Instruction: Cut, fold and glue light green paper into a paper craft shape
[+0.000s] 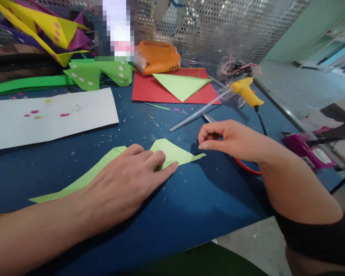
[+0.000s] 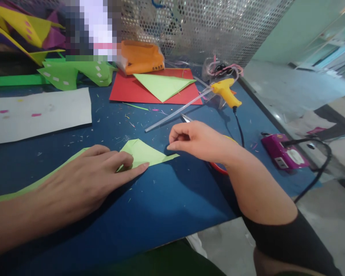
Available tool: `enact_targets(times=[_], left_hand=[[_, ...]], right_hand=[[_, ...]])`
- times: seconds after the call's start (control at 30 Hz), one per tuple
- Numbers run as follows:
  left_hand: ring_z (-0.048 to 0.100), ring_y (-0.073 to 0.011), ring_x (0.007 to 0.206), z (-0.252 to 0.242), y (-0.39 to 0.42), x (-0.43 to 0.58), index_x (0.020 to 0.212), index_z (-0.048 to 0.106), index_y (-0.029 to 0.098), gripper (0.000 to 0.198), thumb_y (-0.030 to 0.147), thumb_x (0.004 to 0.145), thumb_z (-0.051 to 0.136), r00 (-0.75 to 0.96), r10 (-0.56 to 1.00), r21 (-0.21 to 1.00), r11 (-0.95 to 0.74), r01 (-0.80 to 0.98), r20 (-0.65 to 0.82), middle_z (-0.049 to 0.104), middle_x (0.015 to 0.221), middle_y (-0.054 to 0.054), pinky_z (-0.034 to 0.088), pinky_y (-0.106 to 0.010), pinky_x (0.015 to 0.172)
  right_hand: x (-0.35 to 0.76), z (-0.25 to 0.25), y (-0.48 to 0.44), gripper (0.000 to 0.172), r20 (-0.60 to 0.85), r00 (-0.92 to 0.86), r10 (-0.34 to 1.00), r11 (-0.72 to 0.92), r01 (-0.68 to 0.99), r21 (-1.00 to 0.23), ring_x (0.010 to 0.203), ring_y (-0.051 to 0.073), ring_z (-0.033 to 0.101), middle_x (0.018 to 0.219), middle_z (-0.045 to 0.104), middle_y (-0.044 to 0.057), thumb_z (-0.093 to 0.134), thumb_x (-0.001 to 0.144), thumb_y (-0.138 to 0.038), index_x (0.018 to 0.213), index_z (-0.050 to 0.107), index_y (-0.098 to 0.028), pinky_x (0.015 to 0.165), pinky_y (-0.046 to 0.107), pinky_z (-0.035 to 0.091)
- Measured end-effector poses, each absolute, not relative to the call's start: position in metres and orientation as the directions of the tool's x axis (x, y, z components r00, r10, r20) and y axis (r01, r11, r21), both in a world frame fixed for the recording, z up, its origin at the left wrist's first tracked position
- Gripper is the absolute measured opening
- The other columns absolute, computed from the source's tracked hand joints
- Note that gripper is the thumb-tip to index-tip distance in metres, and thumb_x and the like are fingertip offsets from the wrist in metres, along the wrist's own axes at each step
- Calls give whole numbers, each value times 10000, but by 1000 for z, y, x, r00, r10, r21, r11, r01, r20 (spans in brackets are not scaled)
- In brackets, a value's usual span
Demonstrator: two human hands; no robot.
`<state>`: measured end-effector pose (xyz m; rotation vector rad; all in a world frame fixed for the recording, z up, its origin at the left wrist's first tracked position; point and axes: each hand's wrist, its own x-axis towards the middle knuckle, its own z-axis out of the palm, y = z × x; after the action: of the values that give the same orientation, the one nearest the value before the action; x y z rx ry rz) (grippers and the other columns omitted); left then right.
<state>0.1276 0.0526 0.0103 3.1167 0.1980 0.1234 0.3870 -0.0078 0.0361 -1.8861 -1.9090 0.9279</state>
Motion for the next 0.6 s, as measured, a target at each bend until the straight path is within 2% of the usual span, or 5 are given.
enact_targets(times=[0.1, 0.23, 0.47, 0.6], left_hand=[[504, -195, 695, 10, 54, 127, 1308, 488, 239, 535, 18, 851, 320, 989, 127, 34, -992, 125, 71, 614, 941, -47, 331, -362, 732], [501, -204, 694, 7, 55, 127, 1314, 488, 227, 517, 39, 869, 305, 990, 118, 11, -993, 117, 81, 612, 933, -51, 331, -369, 717], [522, -196, 707, 5, 53, 128, 1298, 497, 214, 498, 33, 882, 291, 987, 106, -42, -993, 112, 121, 620, 944, -43, 343, -366, 728], [531, -196, 721, 5, 53, 127, 1308, 484, 212, 502, 33, 884, 285, 987, 98, -42, -994, 104, 128, 626, 978, -42, 343, -368, 736]], right_hand=[[388, 39, -10, 104, -183, -78, 980, -56, 775, -629, 641, 121, 511, 680, 592, -37, 611, 814, -278, 739, 625, -207, 613, 263, 383], [379, 33, -11, 44, -198, -91, 976, -43, 811, -583, 708, 127, 566, 753, 644, -28, 627, 777, -202, 745, 658, -204, 645, 257, 403], [375, 28, -11, 82, -231, -122, 965, -22, 843, -537, 686, 122, 549, 753, 632, -25, 629, 781, -217, 708, 658, -196, 626, 251, 386], [374, 30, -9, 92, -261, -192, 946, 26, 848, -530, 690, 120, 546, 751, 634, -25, 612, 763, -150, 684, 639, -190, 630, 245, 373]])
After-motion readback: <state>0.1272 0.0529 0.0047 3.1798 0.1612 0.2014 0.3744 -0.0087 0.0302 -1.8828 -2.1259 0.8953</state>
